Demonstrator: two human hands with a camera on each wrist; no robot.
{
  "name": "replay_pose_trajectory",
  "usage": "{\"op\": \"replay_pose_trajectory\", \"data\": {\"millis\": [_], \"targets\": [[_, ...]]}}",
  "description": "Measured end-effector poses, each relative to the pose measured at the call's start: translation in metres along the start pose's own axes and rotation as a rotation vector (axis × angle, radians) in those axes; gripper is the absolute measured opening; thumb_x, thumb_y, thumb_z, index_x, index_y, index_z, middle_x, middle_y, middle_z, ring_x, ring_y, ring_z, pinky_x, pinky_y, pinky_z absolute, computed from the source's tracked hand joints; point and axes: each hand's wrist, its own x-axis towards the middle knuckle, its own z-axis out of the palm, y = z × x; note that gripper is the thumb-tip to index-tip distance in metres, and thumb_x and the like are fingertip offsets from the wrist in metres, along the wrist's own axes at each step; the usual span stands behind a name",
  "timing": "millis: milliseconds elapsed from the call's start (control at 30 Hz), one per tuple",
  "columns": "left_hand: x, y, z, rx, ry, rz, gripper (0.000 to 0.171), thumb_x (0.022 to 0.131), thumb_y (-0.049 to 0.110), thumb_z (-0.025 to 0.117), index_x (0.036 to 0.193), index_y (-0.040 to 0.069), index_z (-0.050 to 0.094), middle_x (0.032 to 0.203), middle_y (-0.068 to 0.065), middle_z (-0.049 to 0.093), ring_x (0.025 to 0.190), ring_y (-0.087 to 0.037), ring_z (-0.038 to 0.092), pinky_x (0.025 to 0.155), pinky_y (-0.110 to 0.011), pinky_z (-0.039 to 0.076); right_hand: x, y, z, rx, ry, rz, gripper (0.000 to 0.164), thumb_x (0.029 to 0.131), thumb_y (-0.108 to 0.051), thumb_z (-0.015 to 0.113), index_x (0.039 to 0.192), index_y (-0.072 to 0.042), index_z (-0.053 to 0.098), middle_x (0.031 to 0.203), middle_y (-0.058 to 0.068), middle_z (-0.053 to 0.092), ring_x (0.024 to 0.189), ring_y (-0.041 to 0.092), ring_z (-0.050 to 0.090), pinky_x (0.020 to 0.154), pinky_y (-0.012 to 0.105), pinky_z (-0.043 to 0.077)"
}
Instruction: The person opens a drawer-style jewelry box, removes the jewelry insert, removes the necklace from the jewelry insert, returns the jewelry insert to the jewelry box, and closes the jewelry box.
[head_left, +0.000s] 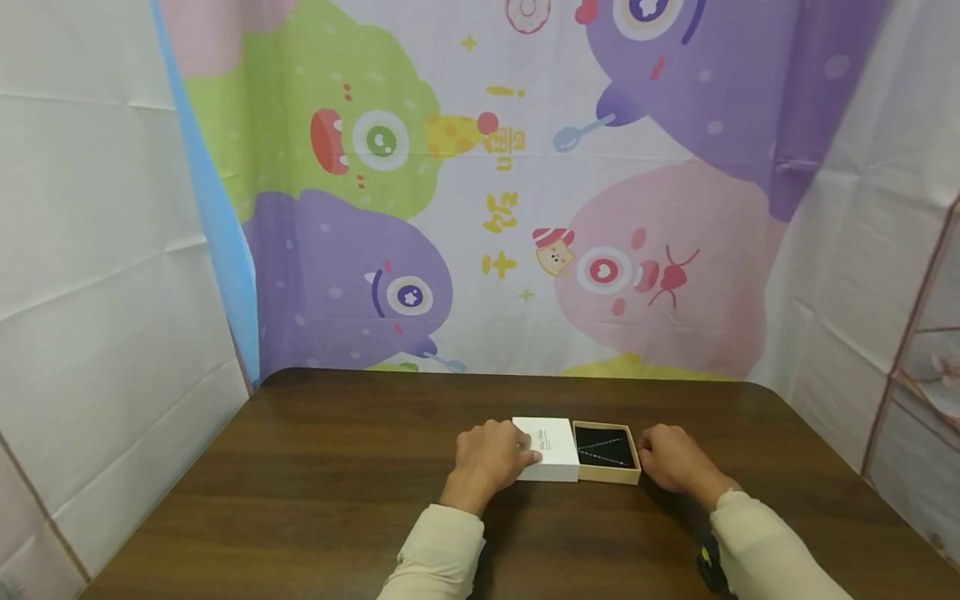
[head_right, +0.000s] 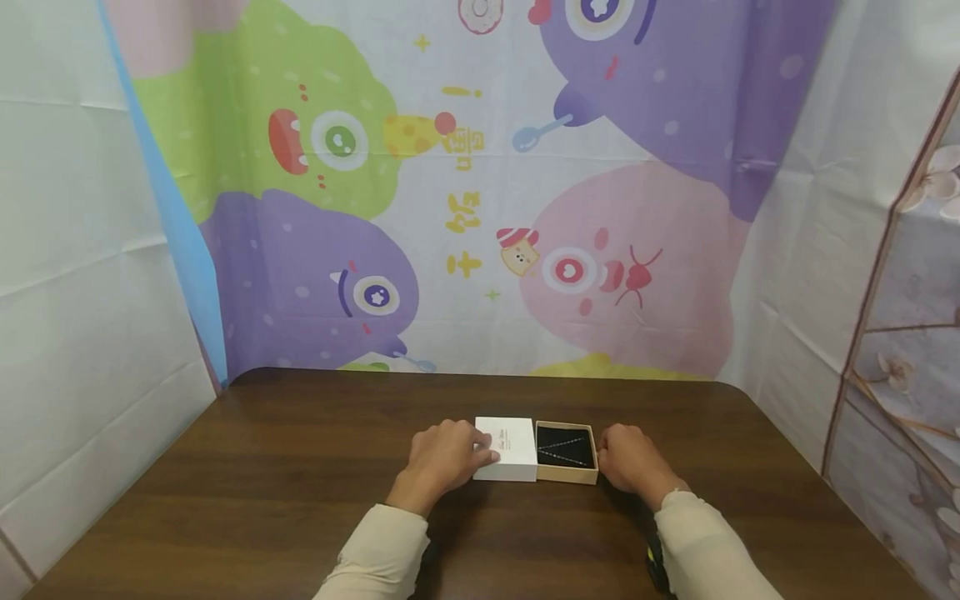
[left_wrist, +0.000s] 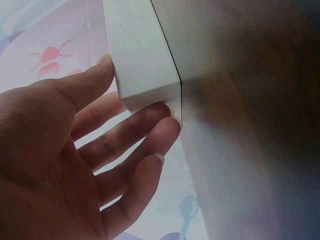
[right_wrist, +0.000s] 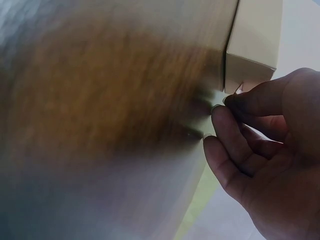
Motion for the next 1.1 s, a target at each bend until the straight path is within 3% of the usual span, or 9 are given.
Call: {"op": "replay_pose_trajectory", "data": {"millis": [133, 400, 867, 1100], "targets": [[0.0004, -0.0003, 0.0001, -0.003, -0.001, 0.003, 0.030, 0.085, 0.048, 0.076, 0.105, 0.026, 0.081, 0.100, 0.004, 0.075, 0.069, -0.016, 0.061, 0.060, -0.036, 0.047, -0.0007, -0.0006, -0.0004, -0.003, 0.009, -0.010, 0.016, 0.090, -0.001, 0.057, 0.078, -0.005, 0.067, 0.069, 0.000, 0.055, 0.062, 0.017, 0.048, 0.058, 0.035, 0.040], [0.0012, -0.0013, -0.0009, 0.016, 0.008, 0.026, 0.028, 0.086, 0.049, 0.075, 0.072, 0.026, 0.070, 0.069, 0.008, 0.060, 0.062, -0.014, 0.053, 0.056, -0.037, 0.044, -0.0028, -0.0004, -0.0003, -0.016, 0.018, -0.006, 0.015, 0.090, -0.002, 0.058, 0.081, -0.005, 0.069, 0.072, 0.000, 0.060, 0.064, 0.018, 0.050, 0.061, 0.037, 0.043], [-0.0007, -0.0027, -0.0019, 0.019, 0.009, 0.014, 0.035, 0.086, 0.049, 0.075, 0.064, 0.025, 0.062, 0.069, 0.006, 0.058, 0.062, -0.015, 0.054, 0.057, -0.038, 0.044, -0.0028, -0.0017, 0.0006, 0.016, 0.017, -0.012, 0.016, 0.089, -0.002, 0.057, 0.080, -0.005, 0.070, 0.073, 0.000, 0.060, 0.064, 0.017, 0.050, 0.061, 0.037, 0.043], [-0.0003, -0.0015, -0.0027, 0.017, 0.001, 0.012, 0.032, 0.086, 0.049, 0.075, 0.067, 0.026, 0.065, 0.070, 0.007, 0.059, 0.062, -0.015, 0.054, 0.057, -0.037, 0.044, -0.0026, -0.0025, -0.0007, 0.017, 0.019, -0.001, 0.014, 0.090, -0.002, 0.058, 0.084, -0.003, 0.071, 0.075, 0.002, 0.062, 0.066, 0.018, 0.052, 0.061, 0.038, 0.045]]}}
